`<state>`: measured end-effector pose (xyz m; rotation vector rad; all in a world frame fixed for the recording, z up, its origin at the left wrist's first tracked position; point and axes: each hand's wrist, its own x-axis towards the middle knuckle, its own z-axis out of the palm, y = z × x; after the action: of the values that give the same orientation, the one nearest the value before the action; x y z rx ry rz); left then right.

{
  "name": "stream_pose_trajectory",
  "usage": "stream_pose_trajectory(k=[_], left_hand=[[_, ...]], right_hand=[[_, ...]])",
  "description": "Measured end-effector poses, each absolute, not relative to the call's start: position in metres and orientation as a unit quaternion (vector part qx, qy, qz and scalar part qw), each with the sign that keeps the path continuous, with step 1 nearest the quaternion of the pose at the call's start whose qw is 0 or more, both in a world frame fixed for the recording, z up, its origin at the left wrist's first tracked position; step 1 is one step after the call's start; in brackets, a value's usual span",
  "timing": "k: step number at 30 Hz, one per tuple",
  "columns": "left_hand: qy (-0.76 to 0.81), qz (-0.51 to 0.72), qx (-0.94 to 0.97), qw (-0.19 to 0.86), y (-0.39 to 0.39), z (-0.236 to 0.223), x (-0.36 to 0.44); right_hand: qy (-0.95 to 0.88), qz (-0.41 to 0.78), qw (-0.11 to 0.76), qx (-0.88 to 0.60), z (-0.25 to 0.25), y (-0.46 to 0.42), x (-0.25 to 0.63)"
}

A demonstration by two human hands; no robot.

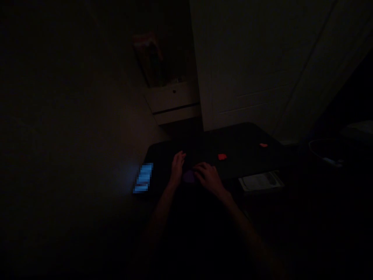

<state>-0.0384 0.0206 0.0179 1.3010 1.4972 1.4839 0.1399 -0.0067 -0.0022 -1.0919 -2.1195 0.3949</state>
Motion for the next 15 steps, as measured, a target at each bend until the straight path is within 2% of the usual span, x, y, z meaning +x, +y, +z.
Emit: stream_pose_trajectory(k=[8,15], left_hand=[[0.550,0.421,0.700,0.175,-0.034,0.017,-0.078],[0.535,0.360,0.749,0.154,-0.056,0.011,-0.086]], right_hand=[[-0.883,0.108,0.237,-0.390,0.013,-0.011,0.142],[-0.916,0.068,0.180,-0.353,0.032,-0.013,0.143]])
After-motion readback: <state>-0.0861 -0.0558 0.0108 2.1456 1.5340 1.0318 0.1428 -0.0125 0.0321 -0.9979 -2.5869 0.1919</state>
